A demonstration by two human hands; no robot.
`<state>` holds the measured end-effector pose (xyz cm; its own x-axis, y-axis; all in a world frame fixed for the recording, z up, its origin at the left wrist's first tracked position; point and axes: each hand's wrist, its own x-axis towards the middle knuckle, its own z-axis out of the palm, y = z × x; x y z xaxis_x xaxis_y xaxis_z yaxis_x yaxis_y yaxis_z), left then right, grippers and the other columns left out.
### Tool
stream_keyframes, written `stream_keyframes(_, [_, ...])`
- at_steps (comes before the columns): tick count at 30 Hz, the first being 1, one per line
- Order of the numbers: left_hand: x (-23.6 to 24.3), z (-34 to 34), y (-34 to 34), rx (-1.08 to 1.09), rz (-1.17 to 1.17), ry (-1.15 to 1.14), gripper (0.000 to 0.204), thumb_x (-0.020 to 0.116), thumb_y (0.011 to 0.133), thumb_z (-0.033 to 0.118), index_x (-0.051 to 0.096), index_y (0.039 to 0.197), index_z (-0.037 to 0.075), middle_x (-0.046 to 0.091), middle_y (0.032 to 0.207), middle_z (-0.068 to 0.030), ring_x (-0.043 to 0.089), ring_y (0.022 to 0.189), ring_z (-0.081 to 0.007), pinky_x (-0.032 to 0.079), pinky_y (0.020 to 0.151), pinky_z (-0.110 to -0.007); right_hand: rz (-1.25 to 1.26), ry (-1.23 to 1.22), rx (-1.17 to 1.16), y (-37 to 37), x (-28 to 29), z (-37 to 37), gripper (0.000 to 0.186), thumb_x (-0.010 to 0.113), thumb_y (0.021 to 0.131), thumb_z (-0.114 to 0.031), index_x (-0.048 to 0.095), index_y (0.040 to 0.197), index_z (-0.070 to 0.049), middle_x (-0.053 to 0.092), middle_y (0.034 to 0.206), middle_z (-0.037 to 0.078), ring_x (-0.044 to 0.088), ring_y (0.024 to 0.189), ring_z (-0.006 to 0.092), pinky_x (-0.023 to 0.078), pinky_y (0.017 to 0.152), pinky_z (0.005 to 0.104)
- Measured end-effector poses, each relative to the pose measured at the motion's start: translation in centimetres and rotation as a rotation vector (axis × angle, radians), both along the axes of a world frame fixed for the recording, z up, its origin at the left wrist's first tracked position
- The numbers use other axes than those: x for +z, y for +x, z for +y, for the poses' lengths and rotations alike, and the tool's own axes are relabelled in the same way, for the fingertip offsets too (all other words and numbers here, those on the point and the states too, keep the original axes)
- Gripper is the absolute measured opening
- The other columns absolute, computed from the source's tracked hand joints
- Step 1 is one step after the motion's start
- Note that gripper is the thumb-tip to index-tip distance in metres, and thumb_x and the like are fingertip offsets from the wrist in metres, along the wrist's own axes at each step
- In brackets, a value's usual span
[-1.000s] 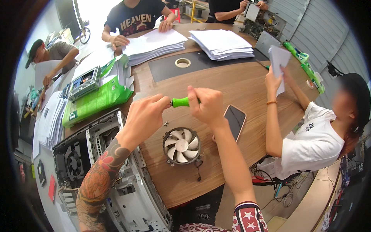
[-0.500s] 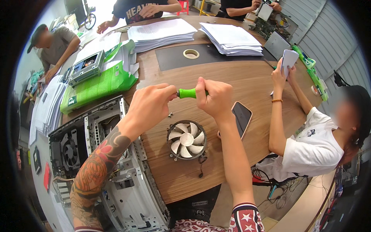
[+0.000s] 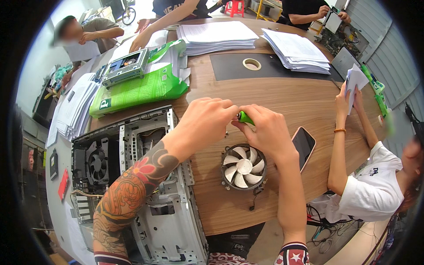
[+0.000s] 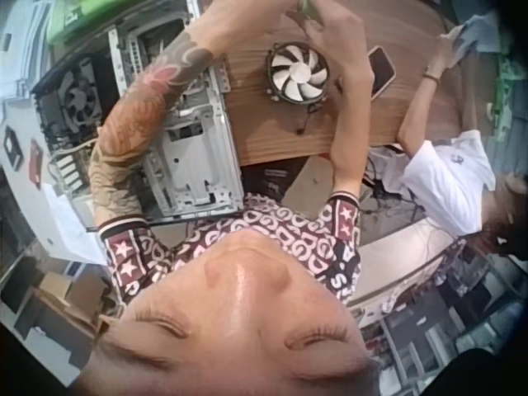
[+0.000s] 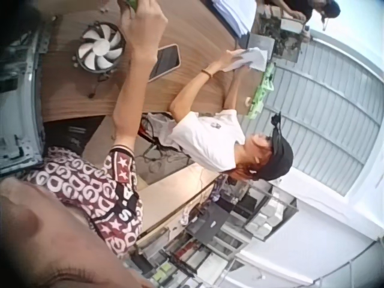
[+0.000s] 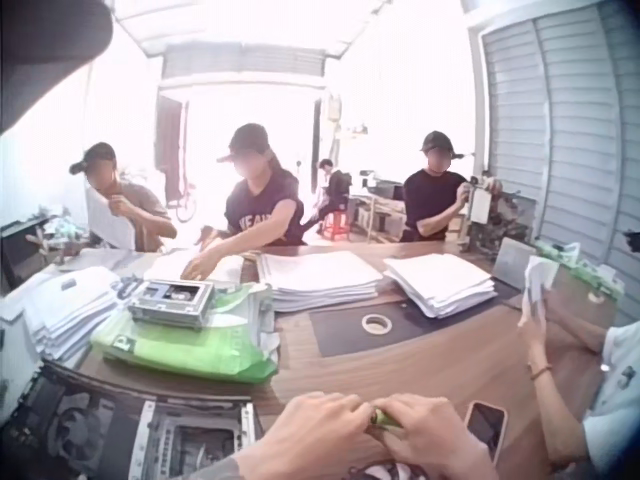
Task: The person uses a screwdriver to remove screws from a computer chassis, opens a manual, and cuts a plastic component using a pair of scissors before placing it into the case.
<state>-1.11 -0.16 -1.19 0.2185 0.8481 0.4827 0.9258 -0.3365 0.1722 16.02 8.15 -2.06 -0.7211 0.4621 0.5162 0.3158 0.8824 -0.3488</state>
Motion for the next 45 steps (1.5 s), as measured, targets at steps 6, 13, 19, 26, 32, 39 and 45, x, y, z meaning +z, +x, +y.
stream_keyframes(6, [0.0,-0.3,0.2,-0.022,-0.055,-0.001,0.016,0.066,0.071,0.004,0.064,0.087,0.005,0.066,0.085,-0.0086,0.066,0.082,-0.0302,0.052,0.069,-0.041,0.007,-0.261,0.064,0.3,0.9,-0.4,0.036,0.082,0.075,-0.034,0.064,0.083,-0.004,0.060,0.064,0.009,0.056,0.054,0.0277,0.045,0.054,0.0347])
stream_keyframes(13, [0.0,-0.2,0.4,-0.019,-0.030,-0.017,0.010,0.063,0.075,0.006,0.063,0.084,0.005,0.066,0.081,-0.0091,0.066,0.078,-0.0299,0.053,0.066,-0.041,0.097,0.032,-0.071,-0.2,-0.6,0.2,0.047,0.083,0.072,-0.043,0.056,0.061,-0.006,0.051,0.052,0.009,0.048,0.045,0.0279,0.039,0.046,0.0369])
stream_keyframes(19, [0.1,-0.3,0.0,-0.013,-0.015,0.019,0.009,0.063,0.073,0.004,0.062,0.081,0.005,0.065,0.079,-0.0091,0.066,0.076,-0.0306,0.052,0.066,-0.041,0.056,0.156,-0.209,-0.1,-0.9,0.4,0.062,0.083,0.068,-0.053,0.044,0.053,-0.006,0.044,0.046,0.010,0.041,0.041,0.0284,0.035,0.042,0.0379])
stream_keyframes(26, [-0.5,0.0,0.2,-0.036,-0.064,0.055,0.010,0.065,0.074,0.007,0.062,0.083,0.005,0.066,0.085,-0.0102,0.065,0.083,-0.0315,0.052,0.070,-0.043,0.020,0.093,-0.145,0.5,0.3,0.4,0.056,0.084,0.065,-0.052,0.052,0.058,-0.006,0.052,0.054,0.008,0.051,0.048,0.0259,0.039,0.047,0.0360])
stream_keyframes(32, [0.2,-0.2,0.6,0.052,-0.141,-0.092,0.011,0.065,0.078,0.008,0.066,0.090,0.006,0.064,0.085,-0.0082,0.065,0.084,-0.0304,0.051,0.068,-0.043,-0.051,0.066,-0.161,1.1,0.7,0.4,0.055,0.077,0.071,-0.057,0.057,0.066,-0.006,0.056,0.061,0.010,0.057,0.056,0.0280,0.044,0.052,0.0377])
stream_keyframes(39, [0.1,-0.1,0.5,0.021,-0.171,-0.082,0.004,0.060,0.084,0.008,0.062,0.084,0.005,0.061,0.080,-0.0103,0.063,0.078,-0.0338,0.049,0.063,-0.044,-0.067,0.122,-0.179,1.4,1.0,0.3,0.051,0.076,0.074,-0.054,0.058,0.065,-0.007,0.058,0.061,0.010,0.059,0.056,0.0297,0.044,0.052,0.0380])
stream_keyframes(45, [0.4,-0.4,0.7,0.035,-0.149,-0.063,0.004,0.059,0.083,0.006,0.062,0.085,0.005,0.061,0.080,-0.0116,0.062,0.076,-0.0353,0.049,0.064,-0.045,-0.092,0.069,-0.165,1.3,1.5,0.1,0.054,0.074,0.076,-0.055,0.056,0.062,-0.006,0.057,0.058,0.011,0.057,0.054,0.0304,0.043,0.051,0.0390])
